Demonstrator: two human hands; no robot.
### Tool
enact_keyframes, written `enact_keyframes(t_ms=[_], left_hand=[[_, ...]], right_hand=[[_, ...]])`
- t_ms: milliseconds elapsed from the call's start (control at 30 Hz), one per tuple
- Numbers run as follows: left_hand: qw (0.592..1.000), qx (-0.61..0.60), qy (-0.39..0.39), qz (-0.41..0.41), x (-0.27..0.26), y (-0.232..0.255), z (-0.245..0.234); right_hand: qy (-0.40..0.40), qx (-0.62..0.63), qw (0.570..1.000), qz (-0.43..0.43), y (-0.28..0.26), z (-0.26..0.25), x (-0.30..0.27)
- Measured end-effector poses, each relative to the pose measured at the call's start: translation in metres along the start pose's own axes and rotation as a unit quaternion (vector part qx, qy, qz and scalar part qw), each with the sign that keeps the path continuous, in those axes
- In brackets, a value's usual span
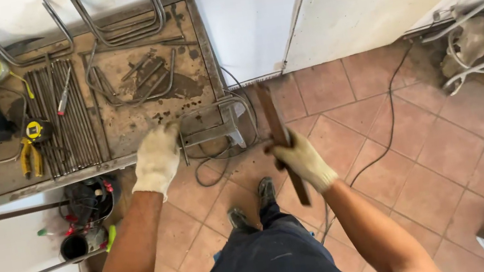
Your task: Bending metal rods into U-shapes using a jig and a lever on a workbench
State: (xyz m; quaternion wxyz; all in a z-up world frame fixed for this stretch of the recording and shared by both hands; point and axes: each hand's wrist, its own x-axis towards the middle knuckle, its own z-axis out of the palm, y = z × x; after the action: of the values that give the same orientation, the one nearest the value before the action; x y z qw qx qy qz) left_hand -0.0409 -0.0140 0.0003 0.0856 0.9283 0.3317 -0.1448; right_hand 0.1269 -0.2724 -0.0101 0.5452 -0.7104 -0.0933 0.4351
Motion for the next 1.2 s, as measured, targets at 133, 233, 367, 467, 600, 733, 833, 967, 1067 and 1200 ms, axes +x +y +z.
enact_keyframes(t_ms=[133, 233, 367, 467, 600, 733, 833, 967, 1067, 1200], left_hand=[[0.912, 0.101, 0.398, 0.011, -0.025, 0.027, -0.002], [0.954, 0.093, 0.24, 0.153, -0.009, -0.014, 0.02], [0.982, -0.081, 0.137, 0.1, -0.012, 0.01, -0.034], [0.967, -0.204, 0.152, 0.008, 0.001, 0.017, -0.045], [0.925, -0.342, 0.162, -0.036, 0.007, 0.02, -0.083], [0.882, -0.431, 0.178, -0.069, -0.006, -0.012, -0.107], [0.842, -0.492, 0.176, -0.136, -0.009, -0.043, -0.102], [0.811, -0.533, 0.184, -0.154, -0.014, -0.078, -0.121], [0.812, -0.538, 0.183, -0.134, 0.003, -0.108, -0.123], [0.849, -0.499, 0.157, -0.075, 0.04, -0.15, -0.109]], right_hand=[[-0.03, 0.036, 0.998, -0.039, -0.002, 0.01, 0.048], [-0.064, -0.011, 0.996, -0.054, -0.01, 0.015, 0.057], [-0.008, -0.083, 0.996, -0.034, -0.059, 0.011, 0.059], [0.03, 0.047, 0.998, -0.004, -0.097, 0.012, 0.059], [0.054, 0.119, 0.991, -0.04, -0.133, 0.017, 0.078], [-0.001, -0.161, 0.984, -0.083, -0.139, 0.043, 0.06], [0.03, -0.098, 0.99, 0.097, -0.116, 0.078, 0.08], [-0.091, -0.589, 0.791, -0.141, -0.113, 0.139, 0.07], [-0.117, -0.689, 0.655, -0.288, -0.104, 0.186, 0.085], [-0.127, -0.691, 0.589, -0.401, -0.091, 0.22, 0.115]])
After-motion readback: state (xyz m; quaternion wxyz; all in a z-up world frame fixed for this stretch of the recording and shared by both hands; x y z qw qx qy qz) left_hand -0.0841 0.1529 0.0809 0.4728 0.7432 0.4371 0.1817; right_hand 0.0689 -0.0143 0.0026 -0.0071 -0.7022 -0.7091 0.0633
